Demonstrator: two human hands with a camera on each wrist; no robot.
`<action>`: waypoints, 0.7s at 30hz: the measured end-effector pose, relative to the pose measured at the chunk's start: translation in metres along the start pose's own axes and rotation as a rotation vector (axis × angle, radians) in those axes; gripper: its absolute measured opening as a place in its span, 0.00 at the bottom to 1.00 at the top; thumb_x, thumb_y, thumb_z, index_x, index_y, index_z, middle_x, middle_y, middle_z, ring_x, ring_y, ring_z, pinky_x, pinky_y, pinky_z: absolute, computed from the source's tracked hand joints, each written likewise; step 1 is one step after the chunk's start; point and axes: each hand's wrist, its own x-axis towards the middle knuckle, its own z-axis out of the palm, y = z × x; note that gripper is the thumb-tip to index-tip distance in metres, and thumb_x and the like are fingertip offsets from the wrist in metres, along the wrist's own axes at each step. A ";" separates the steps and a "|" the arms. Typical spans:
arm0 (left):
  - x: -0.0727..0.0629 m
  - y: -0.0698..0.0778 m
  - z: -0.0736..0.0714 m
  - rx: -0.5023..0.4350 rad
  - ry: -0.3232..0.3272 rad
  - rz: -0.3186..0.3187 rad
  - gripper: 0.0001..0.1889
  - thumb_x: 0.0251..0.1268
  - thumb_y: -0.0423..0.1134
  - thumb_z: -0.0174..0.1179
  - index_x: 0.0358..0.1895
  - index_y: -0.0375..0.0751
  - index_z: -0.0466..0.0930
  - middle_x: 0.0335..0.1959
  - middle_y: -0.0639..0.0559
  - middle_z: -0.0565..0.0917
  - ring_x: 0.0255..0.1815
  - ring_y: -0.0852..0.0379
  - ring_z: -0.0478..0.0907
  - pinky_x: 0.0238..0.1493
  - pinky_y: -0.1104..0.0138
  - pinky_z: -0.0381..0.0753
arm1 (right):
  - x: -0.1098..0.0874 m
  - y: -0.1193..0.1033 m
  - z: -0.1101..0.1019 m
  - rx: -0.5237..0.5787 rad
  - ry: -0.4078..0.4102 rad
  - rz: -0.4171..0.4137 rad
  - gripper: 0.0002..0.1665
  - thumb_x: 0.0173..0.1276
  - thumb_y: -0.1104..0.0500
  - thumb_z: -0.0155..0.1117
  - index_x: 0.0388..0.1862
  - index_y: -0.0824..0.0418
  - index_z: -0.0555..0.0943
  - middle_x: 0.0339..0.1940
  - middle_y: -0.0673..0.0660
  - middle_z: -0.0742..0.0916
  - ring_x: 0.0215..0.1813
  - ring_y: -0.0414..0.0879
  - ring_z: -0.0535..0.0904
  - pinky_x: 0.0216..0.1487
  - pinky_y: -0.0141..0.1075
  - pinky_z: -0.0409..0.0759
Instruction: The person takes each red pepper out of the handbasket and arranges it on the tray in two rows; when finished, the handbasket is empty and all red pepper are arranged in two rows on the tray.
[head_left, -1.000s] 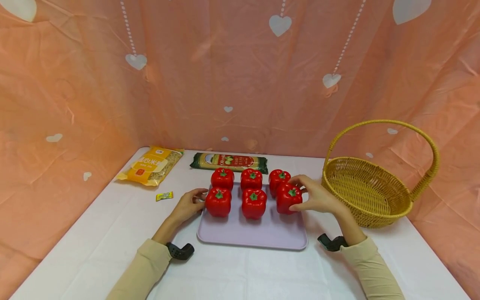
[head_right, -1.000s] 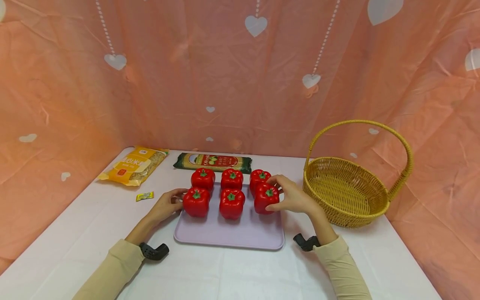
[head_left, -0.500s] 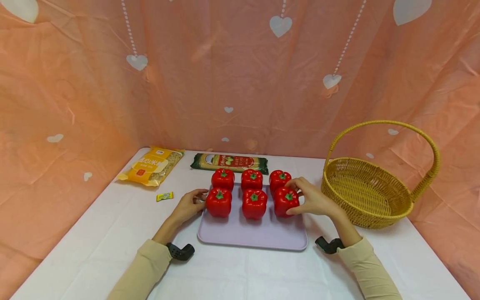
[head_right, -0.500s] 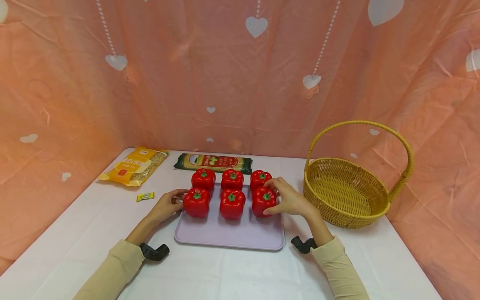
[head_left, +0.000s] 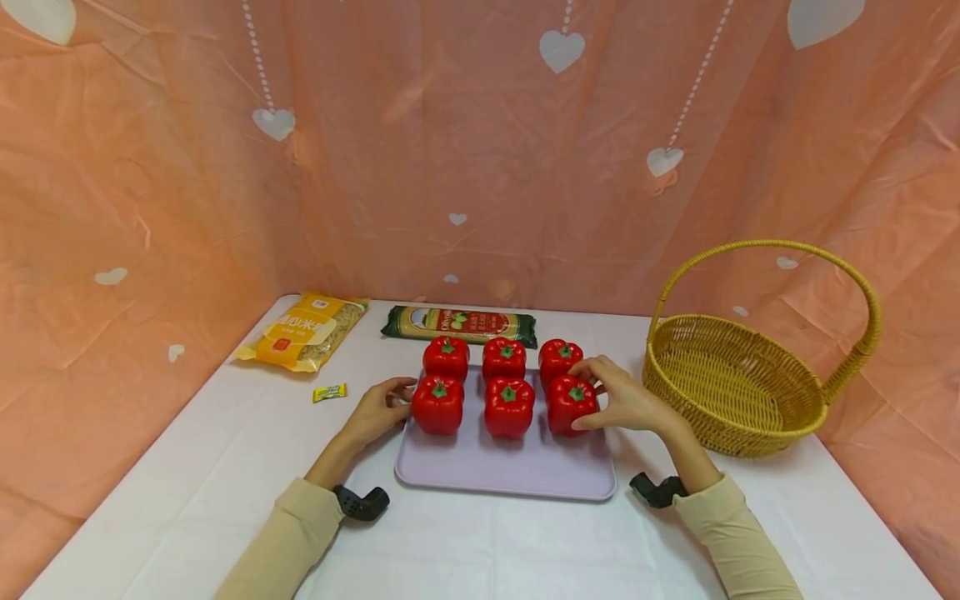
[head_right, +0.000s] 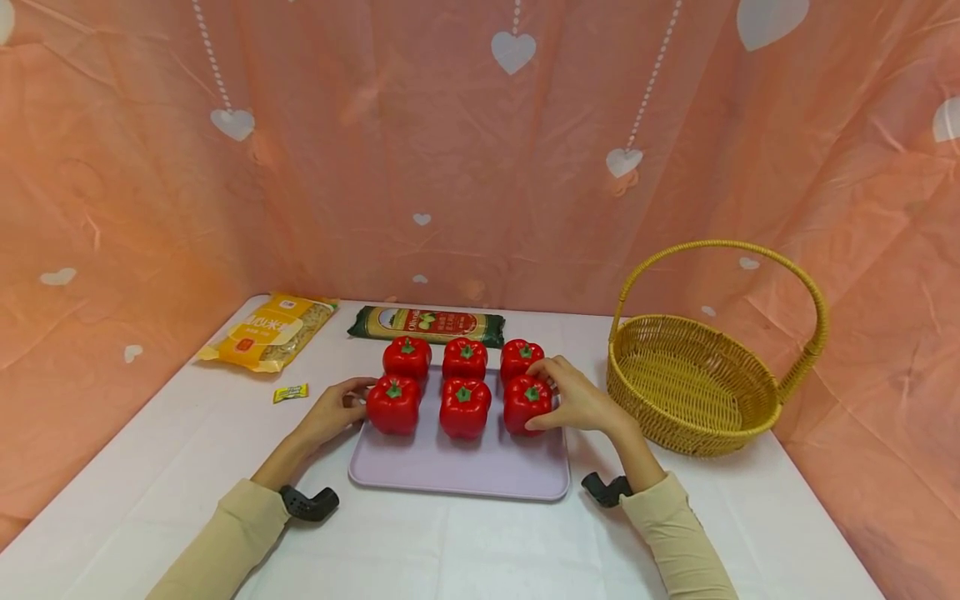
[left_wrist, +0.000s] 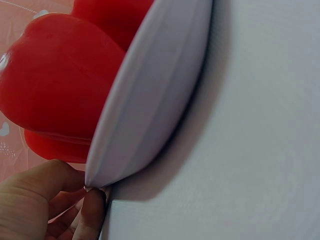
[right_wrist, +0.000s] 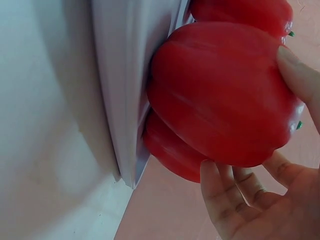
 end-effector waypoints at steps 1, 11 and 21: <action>0.000 0.000 0.000 -0.001 0.000 0.001 0.25 0.58 0.29 0.59 0.61 0.32 0.69 0.44 0.40 0.77 0.31 0.56 0.73 0.30 0.68 0.77 | 0.000 0.000 0.000 0.001 -0.003 0.004 0.39 0.43 0.50 0.79 0.52 0.60 0.72 0.45 0.54 0.76 0.48 0.49 0.72 0.49 0.48 0.75; -0.002 0.002 0.000 0.001 -0.002 0.004 0.26 0.60 0.31 0.60 0.62 0.32 0.67 0.45 0.40 0.77 0.31 0.56 0.73 0.29 0.67 0.78 | 0.000 0.001 -0.001 0.040 -0.037 0.040 0.40 0.44 0.50 0.78 0.53 0.61 0.71 0.46 0.57 0.75 0.49 0.51 0.72 0.48 0.48 0.78; -0.001 0.002 0.000 0.002 -0.004 -0.002 0.25 0.59 0.30 0.59 0.61 0.32 0.68 0.44 0.40 0.77 0.31 0.56 0.73 0.29 0.68 0.77 | 0.000 0.001 -0.002 0.070 -0.038 0.044 0.41 0.43 0.51 0.79 0.55 0.60 0.70 0.46 0.56 0.75 0.48 0.49 0.72 0.48 0.48 0.78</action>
